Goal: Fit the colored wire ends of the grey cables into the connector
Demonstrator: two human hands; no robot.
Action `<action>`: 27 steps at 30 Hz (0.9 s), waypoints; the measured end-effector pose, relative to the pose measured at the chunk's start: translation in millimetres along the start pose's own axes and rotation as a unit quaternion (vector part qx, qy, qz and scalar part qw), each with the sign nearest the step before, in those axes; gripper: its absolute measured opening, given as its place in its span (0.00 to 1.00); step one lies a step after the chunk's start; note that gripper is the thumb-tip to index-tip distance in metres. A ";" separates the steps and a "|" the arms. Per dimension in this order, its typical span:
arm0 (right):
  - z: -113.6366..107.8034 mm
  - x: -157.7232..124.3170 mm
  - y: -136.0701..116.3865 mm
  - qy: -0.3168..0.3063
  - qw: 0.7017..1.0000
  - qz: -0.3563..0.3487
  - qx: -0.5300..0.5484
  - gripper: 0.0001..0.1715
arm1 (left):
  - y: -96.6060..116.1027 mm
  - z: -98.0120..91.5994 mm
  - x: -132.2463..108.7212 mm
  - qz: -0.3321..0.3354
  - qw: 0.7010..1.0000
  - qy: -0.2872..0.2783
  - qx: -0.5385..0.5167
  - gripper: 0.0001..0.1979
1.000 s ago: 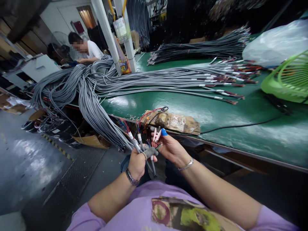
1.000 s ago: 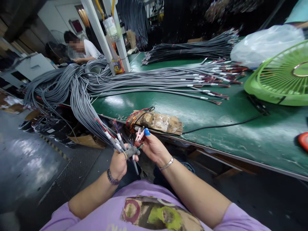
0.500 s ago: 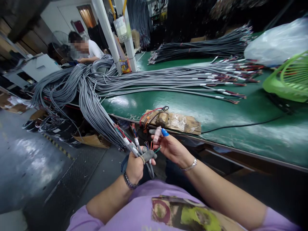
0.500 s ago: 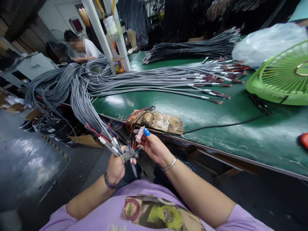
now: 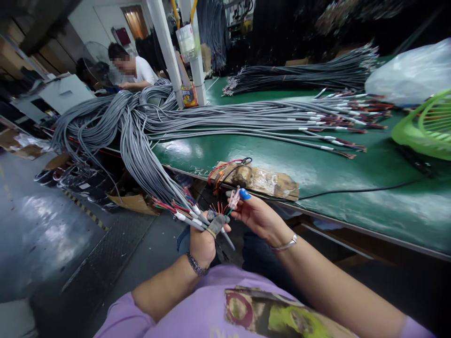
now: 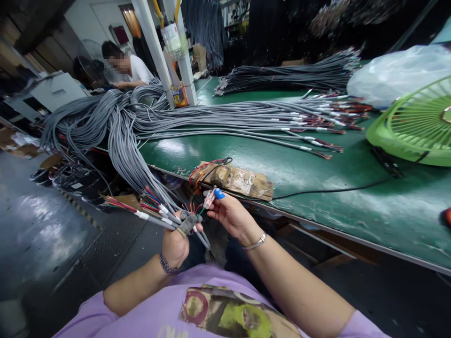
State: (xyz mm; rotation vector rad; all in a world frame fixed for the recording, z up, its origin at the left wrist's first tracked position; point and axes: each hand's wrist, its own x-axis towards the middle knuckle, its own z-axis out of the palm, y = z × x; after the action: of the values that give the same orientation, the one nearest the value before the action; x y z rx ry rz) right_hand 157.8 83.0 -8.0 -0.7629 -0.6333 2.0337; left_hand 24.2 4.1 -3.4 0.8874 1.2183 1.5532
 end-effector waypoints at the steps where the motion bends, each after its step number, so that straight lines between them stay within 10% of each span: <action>1: -1.1 0.6 1.0 -0.003 1.000 0.000 0.011 0.14 | -0.6 1.0 0.9 0.000 1.000 0.002 0.003 0.11; 18: 2.1 -2.2 6.7 -0.031 0.998 -0.003 0.052 0.19 | -3.3 -4.1 -1.7 -0.032 0.998 -0.031 0.044 0.13; 27: 7.1 -30.3 8.5 -0.076 0.981 -0.032 -0.176 0.18 | -3.1 -14.3 -4.9 -0.029 0.993 -0.060 0.097 0.14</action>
State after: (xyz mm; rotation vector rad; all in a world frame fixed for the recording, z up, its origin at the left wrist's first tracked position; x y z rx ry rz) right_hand 161.8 52.0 -0.3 -0.7804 -1.1117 1.9579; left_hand 13.1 -4.4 -9.8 1.0451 1.3114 1.3320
